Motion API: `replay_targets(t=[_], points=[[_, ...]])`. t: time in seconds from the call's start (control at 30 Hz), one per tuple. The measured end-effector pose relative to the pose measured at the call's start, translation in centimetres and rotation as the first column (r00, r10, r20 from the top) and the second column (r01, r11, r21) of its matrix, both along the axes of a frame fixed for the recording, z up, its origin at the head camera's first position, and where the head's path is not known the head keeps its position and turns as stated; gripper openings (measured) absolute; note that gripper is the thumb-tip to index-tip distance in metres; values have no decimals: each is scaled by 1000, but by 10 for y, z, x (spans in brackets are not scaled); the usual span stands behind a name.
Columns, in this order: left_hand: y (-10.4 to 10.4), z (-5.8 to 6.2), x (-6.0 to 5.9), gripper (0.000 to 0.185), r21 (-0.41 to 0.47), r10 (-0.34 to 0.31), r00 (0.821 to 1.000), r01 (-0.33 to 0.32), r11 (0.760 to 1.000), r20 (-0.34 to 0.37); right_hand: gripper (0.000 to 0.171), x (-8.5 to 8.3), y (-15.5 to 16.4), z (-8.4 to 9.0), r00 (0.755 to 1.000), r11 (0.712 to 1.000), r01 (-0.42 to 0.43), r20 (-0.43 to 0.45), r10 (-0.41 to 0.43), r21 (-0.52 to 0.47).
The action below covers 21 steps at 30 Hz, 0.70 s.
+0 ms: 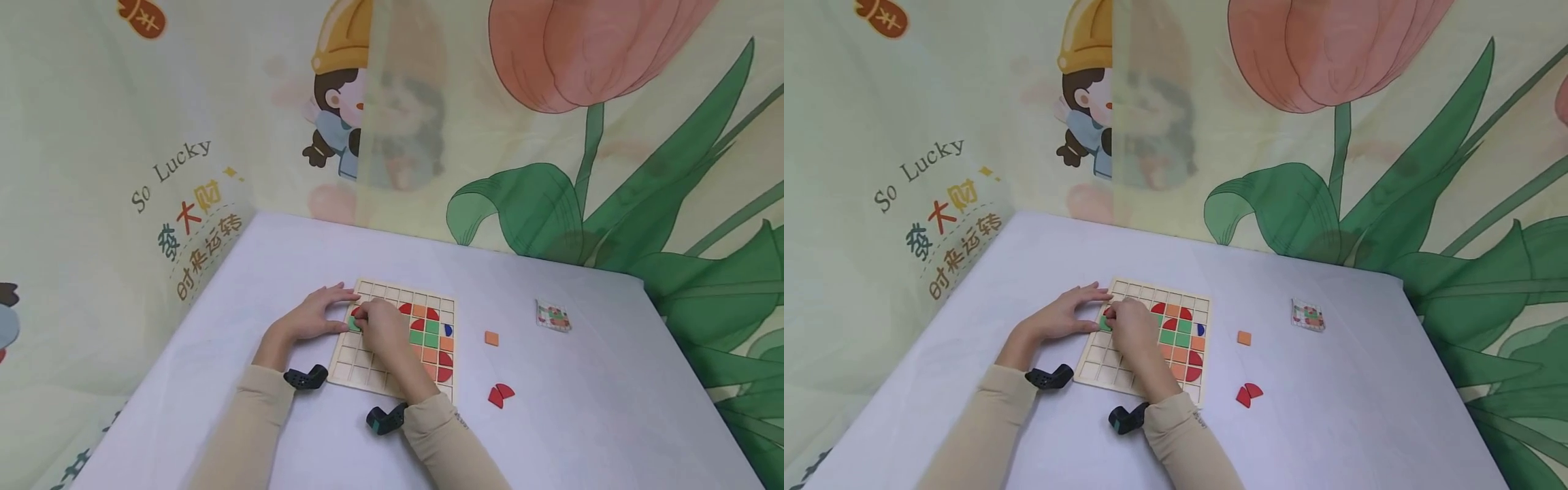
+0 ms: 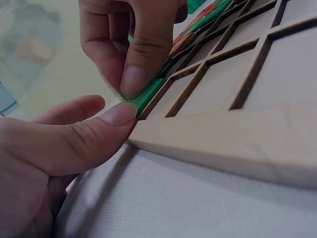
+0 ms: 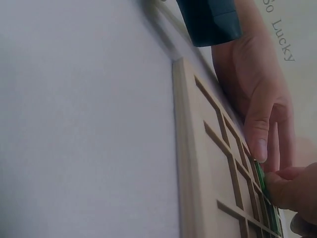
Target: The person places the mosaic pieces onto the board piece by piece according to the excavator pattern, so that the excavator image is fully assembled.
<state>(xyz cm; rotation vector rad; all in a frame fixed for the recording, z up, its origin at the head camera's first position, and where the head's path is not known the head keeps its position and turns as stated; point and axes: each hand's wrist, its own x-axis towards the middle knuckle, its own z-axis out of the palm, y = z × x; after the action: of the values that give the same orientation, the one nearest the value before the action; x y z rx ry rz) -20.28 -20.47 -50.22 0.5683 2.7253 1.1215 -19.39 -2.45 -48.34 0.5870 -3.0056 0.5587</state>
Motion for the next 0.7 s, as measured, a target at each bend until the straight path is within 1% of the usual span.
replay_targets(t=[0.1, 0.17, 0.23, 0.3, 0.37, 0.43, 0.5, 0.53, 0.6, 0.63, 0.7], points=[[-1, -1, 1, 60, -2, 2, 1000, -2, 1000, -4, 5, 1, -1, -1, 1000, 1000, -18, -14, 18, 14], [-2, -2, 2, 60, 4, 5, 1000, -5, 1000, 0, 2, 2, 0, -2, 999, 1000, -24, -30, 24, 2], [-3, -2, 3, 60, 15, 9, 1000, -9, 1000, 4, 4, 2, 6, -1, 999, 999, -21, -29, 20, -34], [-3, -2, 3, 60, 28, 15, 1000, -15, 1000, 8, 8, 2, 21, 3, 1000, 996, -18, -23, 16, -86], [-2, -2, 4, 61, 36, 22, 1000, -22, 999, 15, 12, 2, 47, 12, 999, 991, -24, 28, 27, -128], [0, -1, 3, 61, 39, 27, 999, -28, 999, 23, 15, 2, 82, 20, 994, 989, -46, 93, 59, -137], [1, -1, 4, 61, 38, 33, 999, -34, 999, 33, 18, 6, 120, 27, 981, 992, -49, 179, 70, -119], [1, -1, 4, 62, 33, 35, 999, -36, 999, 35, 20, 9, 139, 29, 972, 994, -38, 229, 61, -104], [2, 0, 3, 62, 28, 37, 998, -39, 999, 40, 23, 17, 174, 30, 953, 998, 3, 302, 19, -70], [3, 1, 3, 62, 24, 38, 998, -39, 999, 42, 24, 22, 189, 29, 941, 998, 38, 337, -16, -59], [3, 2, 2, 62, 14, 37, 998, -37, 999, 45, 25, 31, 214, 26, 922, 995, 100, 378, -81, -30]])
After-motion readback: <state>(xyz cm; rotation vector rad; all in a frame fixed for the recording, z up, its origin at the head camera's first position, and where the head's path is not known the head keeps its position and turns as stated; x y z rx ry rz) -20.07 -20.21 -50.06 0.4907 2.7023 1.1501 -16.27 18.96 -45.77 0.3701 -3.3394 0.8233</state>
